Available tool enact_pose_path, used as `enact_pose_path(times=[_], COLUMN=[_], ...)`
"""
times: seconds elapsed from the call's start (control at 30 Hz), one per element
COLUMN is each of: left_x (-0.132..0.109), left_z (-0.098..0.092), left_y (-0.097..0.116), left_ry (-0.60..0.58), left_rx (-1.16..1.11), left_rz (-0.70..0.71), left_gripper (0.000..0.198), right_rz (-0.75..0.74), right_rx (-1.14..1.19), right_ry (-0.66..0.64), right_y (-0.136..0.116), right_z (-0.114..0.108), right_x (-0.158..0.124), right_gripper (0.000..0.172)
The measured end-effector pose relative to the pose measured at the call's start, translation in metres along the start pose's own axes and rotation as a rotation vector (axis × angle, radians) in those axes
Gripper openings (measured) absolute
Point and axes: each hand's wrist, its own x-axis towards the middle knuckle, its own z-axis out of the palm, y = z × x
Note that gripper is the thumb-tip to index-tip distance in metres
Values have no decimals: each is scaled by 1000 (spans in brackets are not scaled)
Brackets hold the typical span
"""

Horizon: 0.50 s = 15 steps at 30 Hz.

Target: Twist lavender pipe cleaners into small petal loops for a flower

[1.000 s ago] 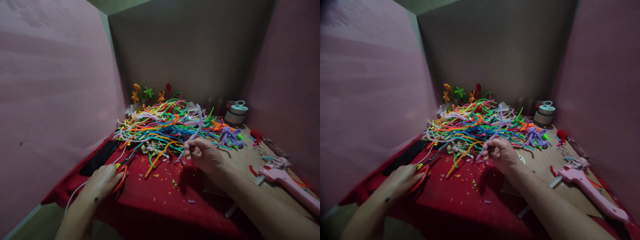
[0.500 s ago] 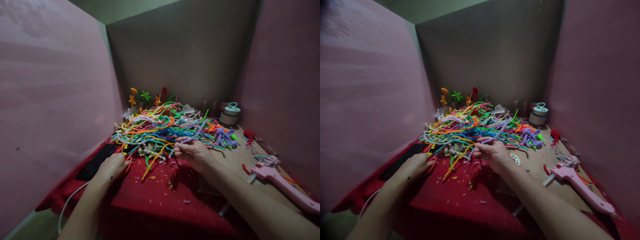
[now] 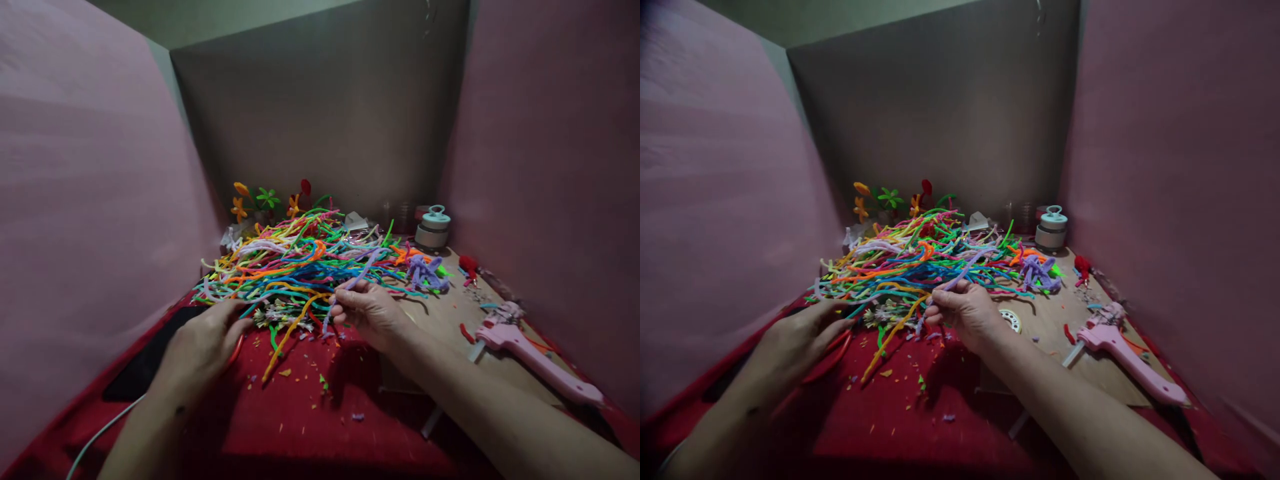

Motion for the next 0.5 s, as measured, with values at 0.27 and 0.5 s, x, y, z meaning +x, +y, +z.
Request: enact_pose_path(times=[0.27,0.5], left_x=[6,9], left_z=[51,51], left_y=[82,82], left_ry=[-3,29], left_rx=[-542,-1060], left_rz=[629,243], left_gripper=[34,14], right_rz=[57,37], right_rx=[148,230], right_ry=[-56,-6], right_y=[5,2], right_z=[1,-10], right_x=[0,9], right_gripper=[15,4])
